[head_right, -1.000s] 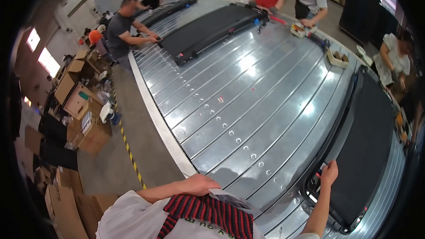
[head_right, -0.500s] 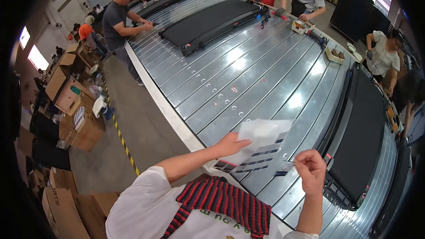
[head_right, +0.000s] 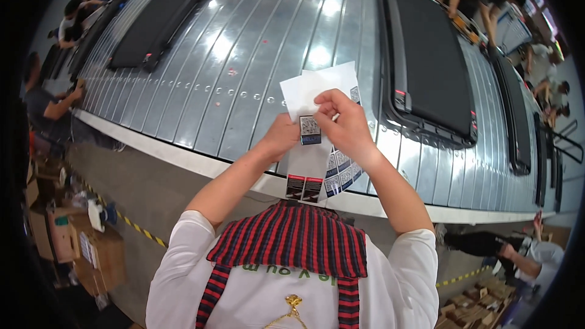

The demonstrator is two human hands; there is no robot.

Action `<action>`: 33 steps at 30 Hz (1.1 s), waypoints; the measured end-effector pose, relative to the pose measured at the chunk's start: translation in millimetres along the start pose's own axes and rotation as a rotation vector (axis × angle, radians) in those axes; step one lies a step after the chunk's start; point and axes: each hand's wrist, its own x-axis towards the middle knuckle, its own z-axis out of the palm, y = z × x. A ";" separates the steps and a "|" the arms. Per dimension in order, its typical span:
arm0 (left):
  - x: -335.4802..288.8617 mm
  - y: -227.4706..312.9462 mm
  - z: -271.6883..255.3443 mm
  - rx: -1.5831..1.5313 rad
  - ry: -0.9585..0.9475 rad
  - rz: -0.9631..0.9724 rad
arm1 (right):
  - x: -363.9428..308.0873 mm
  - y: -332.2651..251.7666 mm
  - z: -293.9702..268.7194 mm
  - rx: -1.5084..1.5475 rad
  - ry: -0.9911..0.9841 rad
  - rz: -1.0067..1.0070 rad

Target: Applying QR code stickers and product labels to treadmill units on a manufacturing assembly line.

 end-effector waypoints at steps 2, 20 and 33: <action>-0.7 4.5 6.8 0.012 -0.037 0.022 | -7.4 -0.5 -0.9 -0.201 0.046 0.004; 38.7 -18.1 166.2 0.664 0.064 0.434 | -95.7 44.0 -159.2 -0.163 0.163 0.000; 88.7 -44.6 239.4 0.746 0.010 0.384 | -108.3 82.1 -238.2 -0.526 0.192 -0.077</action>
